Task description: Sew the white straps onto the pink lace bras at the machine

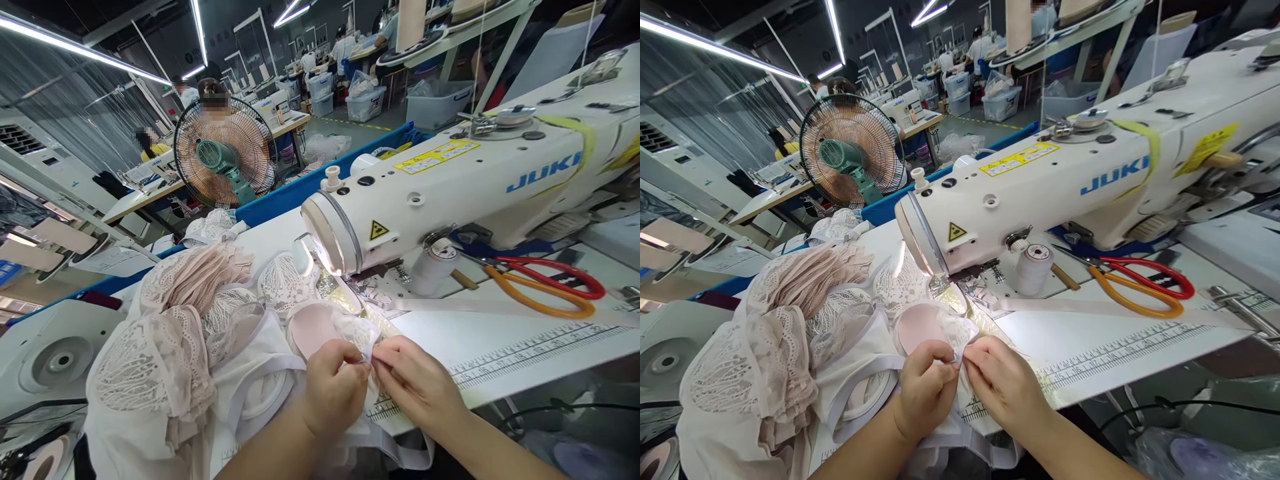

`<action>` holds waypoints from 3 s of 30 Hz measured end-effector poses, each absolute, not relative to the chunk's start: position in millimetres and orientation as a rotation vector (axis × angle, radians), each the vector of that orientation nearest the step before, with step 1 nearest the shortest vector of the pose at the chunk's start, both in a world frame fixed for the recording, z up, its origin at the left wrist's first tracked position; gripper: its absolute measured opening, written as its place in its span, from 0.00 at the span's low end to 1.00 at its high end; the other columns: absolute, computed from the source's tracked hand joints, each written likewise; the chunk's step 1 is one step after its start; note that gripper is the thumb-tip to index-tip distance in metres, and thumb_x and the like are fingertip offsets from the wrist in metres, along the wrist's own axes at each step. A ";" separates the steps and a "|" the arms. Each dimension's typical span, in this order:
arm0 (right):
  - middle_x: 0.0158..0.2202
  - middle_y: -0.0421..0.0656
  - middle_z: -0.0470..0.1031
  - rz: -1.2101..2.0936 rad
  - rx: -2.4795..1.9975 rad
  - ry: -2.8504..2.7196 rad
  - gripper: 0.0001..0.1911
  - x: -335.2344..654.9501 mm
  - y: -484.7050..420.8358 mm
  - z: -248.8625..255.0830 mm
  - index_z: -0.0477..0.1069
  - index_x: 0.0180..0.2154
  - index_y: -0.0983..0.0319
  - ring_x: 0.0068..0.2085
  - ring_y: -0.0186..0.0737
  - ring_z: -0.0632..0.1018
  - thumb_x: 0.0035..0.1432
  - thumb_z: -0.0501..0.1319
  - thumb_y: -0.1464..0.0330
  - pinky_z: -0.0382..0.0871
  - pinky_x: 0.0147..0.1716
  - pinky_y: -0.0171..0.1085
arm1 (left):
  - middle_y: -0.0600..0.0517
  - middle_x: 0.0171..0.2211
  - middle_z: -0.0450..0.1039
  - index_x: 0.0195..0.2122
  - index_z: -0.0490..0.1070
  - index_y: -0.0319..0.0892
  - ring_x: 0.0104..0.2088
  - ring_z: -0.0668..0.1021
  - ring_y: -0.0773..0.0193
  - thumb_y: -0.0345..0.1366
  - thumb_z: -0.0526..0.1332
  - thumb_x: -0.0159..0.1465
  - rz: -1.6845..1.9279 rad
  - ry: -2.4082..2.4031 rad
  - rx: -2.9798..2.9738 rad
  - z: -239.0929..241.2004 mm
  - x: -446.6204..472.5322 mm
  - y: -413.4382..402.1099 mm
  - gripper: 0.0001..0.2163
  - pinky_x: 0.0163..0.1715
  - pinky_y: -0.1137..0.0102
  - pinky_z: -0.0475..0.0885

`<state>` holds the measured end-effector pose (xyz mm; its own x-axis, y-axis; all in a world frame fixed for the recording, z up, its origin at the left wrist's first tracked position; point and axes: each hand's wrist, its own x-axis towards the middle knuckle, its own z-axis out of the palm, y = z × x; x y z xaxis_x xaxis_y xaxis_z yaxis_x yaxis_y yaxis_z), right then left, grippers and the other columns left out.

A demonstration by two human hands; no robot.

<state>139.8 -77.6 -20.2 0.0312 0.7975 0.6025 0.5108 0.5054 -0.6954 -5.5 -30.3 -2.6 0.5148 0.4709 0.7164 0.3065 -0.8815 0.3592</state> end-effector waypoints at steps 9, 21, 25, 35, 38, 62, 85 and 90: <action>0.30 0.42 0.66 0.371 -1.049 -1.624 0.15 140.2 -75.5 -19.3 0.67 0.42 0.58 0.30 0.34 0.71 0.56 0.51 0.80 0.69 0.25 0.31 | 0.51 0.27 0.66 0.26 0.66 0.40 0.25 0.70 0.69 0.25 0.53 0.56 1.255 0.704 2.559 -0.2 -5.3 -30.0 0.06 0.23 0.75 0.69; 0.26 0.41 0.65 0.375 -1.048 -1.660 0.18 142.5 -76.3 -21.7 0.68 0.45 0.57 0.26 0.34 0.70 0.55 0.51 0.79 0.68 0.22 0.31 | 0.52 0.28 0.66 0.27 0.66 0.41 0.26 0.70 0.70 0.24 0.54 0.55 1.293 0.683 2.529 -2.0 -6.5 -29.3 0.06 0.24 0.76 0.69; 0.25 0.41 0.64 0.376 -1.050 -1.678 0.19 142.4 -76.3 -24.2 0.67 0.46 0.56 0.25 0.34 0.69 0.55 0.51 0.79 0.67 0.21 0.31 | 0.52 0.28 0.66 0.28 0.65 0.41 0.26 0.70 0.70 0.24 0.54 0.55 1.298 0.692 2.517 -1.4 -6.8 -29.4 0.06 0.25 0.76 0.69; 0.25 0.39 0.61 0.368 -1.041 -1.730 0.24 142.9 -76.5 -24.3 0.62 0.51 0.54 0.23 0.34 0.67 0.56 0.49 0.79 0.65 0.19 0.31 | 0.52 0.29 0.65 0.28 0.64 0.41 0.26 0.69 0.70 0.23 0.54 0.55 1.323 0.674 2.506 -2.5 -7.4 -28.8 0.06 0.24 0.75 0.68; 0.25 0.39 0.61 0.377 -1.040 -1.728 0.24 142.6 -76.7 -26.2 0.62 0.52 0.54 0.23 0.34 0.67 0.56 0.49 0.79 0.65 0.19 0.31 | 0.52 0.29 0.65 0.29 0.63 0.41 0.26 0.69 0.70 0.22 0.54 0.54 1.346 0.645 2.506 -3.0 -7.4 -28.4 0.07 0.23 0.76 0.68; 0.27 0.38 0.58 0.498 -0.974 -1.707 0.28 142.8 -75.8 -28.6 0.57 0.54 0.50 0.25 0.32 0.66 0.57 0.48 0.81 0.66 0.21 0.31 | 0.50 0.31 0.68 0.38 0.62 0.42 0.30 0.72 0.67 0.22 0.54 0.54 1.346 0.697 2.408 -4.0 -7.5 -28.2 0.12 0.28 0.72 0.73; 0.24 0.38 0.63 0.486 -1.198 -1.565 0.08 135.9 -77.2 -21.4 0.68 0.32 0.58 0.23 0.32 0.69 0.58 0.52 0.73 0.66 0.21 0.30 | 0.50 0.30 0.70 0.40 0.64 0.43 0.30 0.74 0.66 0.23 0.55 0.56 1.327 0.697 2.484 -5.3 -9.0 -27.6 0.12 0.29 0.72 0.73; 0.21 0.36 0.65 0.863 -1.435 -1.330 0.07 133.7 -74.7 -21.6 0.64 0.30 0.60 0.21 0.33 0.69 0.58 0.54 0.63 0.66 0.18 0.31 | 0.50 0.30 0.69 0.38 0.65 0.42 0.31 0.73 0.65 0.24 0.53 0.57 1.266 0.712 2.434 -8.0 -9.5 -25.5 0.10 0.29 0.71 0.72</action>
<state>133.7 -74.7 -21.6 0.1543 0.9821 0.1081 0.3015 0.0574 -0.9517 -9.5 -25.5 -8.0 0.4869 0.5566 0.6732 0.2863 -0.8298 0.4790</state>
